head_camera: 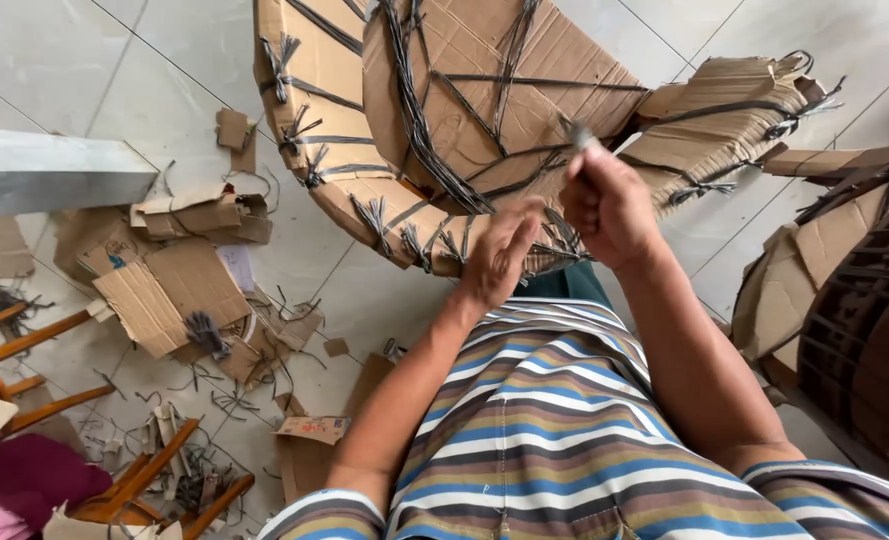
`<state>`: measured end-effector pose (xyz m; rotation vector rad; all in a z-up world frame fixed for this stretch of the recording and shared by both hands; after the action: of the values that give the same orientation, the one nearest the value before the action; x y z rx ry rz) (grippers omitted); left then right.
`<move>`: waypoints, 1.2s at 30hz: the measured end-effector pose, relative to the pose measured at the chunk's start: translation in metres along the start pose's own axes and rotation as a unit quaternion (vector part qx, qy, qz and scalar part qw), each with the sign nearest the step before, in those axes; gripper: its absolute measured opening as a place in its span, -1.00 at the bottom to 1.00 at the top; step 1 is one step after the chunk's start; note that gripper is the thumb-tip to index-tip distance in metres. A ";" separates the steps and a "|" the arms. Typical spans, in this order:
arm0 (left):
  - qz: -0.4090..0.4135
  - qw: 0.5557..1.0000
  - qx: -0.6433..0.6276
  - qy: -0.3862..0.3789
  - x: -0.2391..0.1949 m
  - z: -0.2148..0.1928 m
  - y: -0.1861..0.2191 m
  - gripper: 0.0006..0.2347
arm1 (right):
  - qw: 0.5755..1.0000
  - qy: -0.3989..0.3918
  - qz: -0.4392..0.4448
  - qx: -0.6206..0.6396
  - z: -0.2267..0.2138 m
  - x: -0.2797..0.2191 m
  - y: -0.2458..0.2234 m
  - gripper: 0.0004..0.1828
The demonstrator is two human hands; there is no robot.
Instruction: Wrapping a chair frame with cardboard padding and securing it with plastic ties
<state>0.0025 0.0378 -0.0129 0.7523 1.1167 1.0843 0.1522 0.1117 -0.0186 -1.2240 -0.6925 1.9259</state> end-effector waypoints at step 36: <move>-0.046 0.996 -0.069 0.042 0.066 -0.028 0.021 -0.58 | 0.921 0.305 0.162 -0.181 -0.307 -0.194 0.214 -0.60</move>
<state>-0.0263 0.1055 -0.0232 0.5461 1.1241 1.1119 0.4227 -0.1537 -0.2032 -2.1595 -0.5404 1.5430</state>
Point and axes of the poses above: each hand's wrist, its own x-axis towards the middle knuckle, its own z-axis out of the palm, y = z × x, the point moved 4 cm from there along x, towards the middle knuckle, and after that the axes turned 13 degrees about -x, right-handed, at the moved point
